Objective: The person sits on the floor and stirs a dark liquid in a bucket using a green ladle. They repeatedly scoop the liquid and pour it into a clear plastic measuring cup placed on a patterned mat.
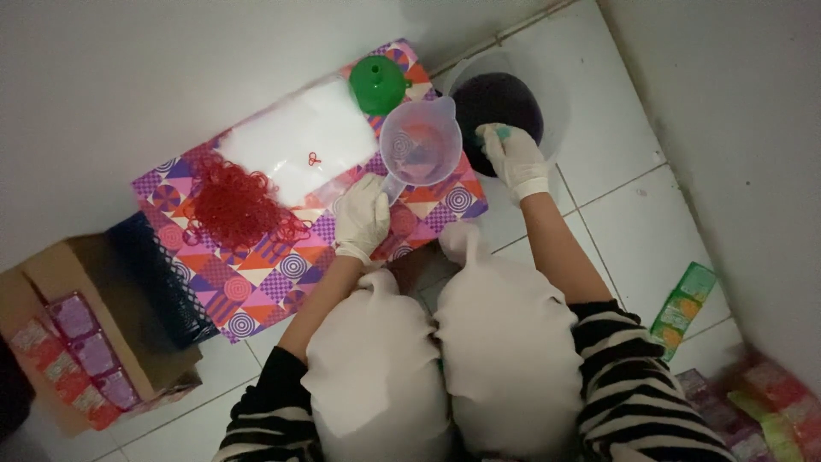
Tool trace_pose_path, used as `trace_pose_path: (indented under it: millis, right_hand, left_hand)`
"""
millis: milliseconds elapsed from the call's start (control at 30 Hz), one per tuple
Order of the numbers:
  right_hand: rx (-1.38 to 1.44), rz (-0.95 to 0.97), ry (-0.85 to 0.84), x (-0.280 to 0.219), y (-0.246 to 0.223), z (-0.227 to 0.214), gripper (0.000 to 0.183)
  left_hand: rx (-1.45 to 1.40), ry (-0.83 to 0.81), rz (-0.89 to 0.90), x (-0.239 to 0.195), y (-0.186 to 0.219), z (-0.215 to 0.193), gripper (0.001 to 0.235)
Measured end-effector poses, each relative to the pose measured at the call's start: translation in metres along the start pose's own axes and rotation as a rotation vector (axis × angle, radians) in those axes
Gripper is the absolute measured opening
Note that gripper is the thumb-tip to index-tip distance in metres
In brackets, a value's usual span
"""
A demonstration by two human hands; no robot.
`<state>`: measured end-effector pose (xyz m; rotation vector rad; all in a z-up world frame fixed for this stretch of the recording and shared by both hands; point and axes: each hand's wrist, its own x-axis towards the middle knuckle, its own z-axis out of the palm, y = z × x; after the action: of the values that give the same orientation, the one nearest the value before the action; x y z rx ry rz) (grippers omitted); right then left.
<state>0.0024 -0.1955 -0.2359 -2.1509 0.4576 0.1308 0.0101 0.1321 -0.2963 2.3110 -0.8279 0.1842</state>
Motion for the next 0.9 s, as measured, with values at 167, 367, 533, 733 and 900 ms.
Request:
trace_pose_path:
  millis: [167,367,533,733,900]
  right_hand:
    - [-0.169,-0.011,0.235,0.001,0.02,0.006,0.044]
    - [-0.328,-0.108,0.485,0.009,0.04,0.007,0.032]
    - [-0.166,-0.029,0.427,-0.002,0.016,0.004,0.035]
    - [0.14,-0.004,0.181,-0.007,0.001,-0.007,0.039]
    - [0.069,0.033,-0.055,-0.006,-0.006,-0.008,0.05]
  left_hand:
    - [-0.015,-0.011,0.006,0.004,0.005,-0.004,0.045]
    - [-0.046,-0.043,0.019,0.012,0.02,-0.019,0.044]
    - [-0.038,-0.035,0.014,0.016,0.029,-0.028,0.045]
    - [-0.026,-0.005,0.056,0.008,0.007,-0.008,0.046]
    - [-0.038,-0.029,0.052,0.01,0.011,-0.014,0.05]
